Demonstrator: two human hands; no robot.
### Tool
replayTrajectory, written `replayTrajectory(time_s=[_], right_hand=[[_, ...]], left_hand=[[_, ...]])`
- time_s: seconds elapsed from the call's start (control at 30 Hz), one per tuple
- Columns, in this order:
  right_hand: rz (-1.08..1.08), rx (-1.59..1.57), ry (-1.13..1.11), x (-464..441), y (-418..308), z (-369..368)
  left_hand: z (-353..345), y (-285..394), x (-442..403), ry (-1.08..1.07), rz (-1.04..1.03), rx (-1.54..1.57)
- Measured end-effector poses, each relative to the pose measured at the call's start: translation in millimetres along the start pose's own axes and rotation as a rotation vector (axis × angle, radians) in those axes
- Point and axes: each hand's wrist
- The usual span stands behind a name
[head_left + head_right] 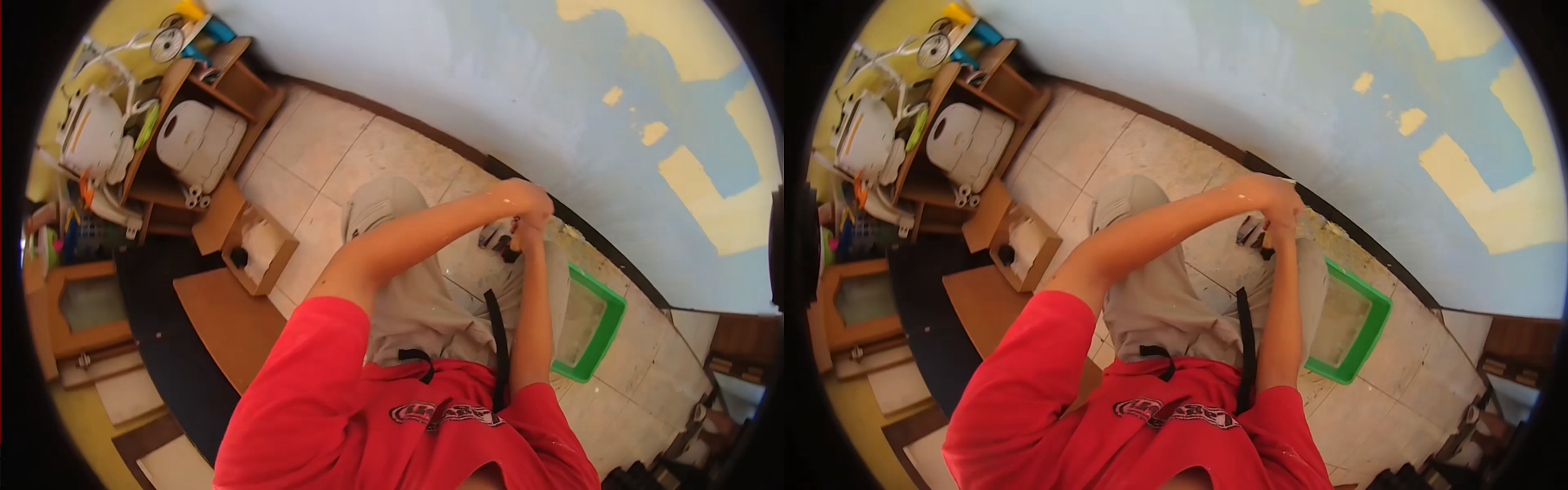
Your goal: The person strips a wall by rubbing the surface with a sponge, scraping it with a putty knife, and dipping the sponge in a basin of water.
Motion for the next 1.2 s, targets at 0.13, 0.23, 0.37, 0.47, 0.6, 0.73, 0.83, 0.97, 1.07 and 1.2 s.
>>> replayTrajectory(time_s=[0.13,0.23,0.37,0.47,0.6,0.73,0.83,0.97,1.07,1.2], right_hand=[[-0.098,0.086,0.039,-11,-1,6],[-0.097,0.02,0.12,9,-14,-7],[0.021,0.075,0.061,24,-22,-8],[0.066,0.093,0.098,19,-17,-2],[0.749,0.576,0.318,14,-2,17],[0.465,0.348,0.279,19,-42,29],[0.609,0.4,0.359,48,-89,35],[0.433,0.274,0.352,82,-173,57],[0.556,0.489,0.384,98,-247,84],[0.823,1.027,0.518,94,-290,101]], left_hand=[[-3,85,44,-0.037,-0.16,-0.415],[-20,135,57,-0.165,-0.335,-0.417],[-39,151,65,-0.193,-0.612,-0.262],[-40,124,53,-0.249,-0.721,0.052],[-7,65,37,-0.141,-0.451,0.214],[3,12,13,0.131,-0.428,0.467],[6,2,13,0.238,-0.293,0.613],[8,5,5,0.393,-0.048,0.791],[31,42,2,0.387,-0.073,1.282],[40,56,-26,0.365,-0.315,1.617]])
Point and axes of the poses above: each hand's wrist, its own x-axis away from the middle knuckle, its own z-axis out of the back of the hand, y = z × x, and after that the axes turned 2 degrees about z, right-handed
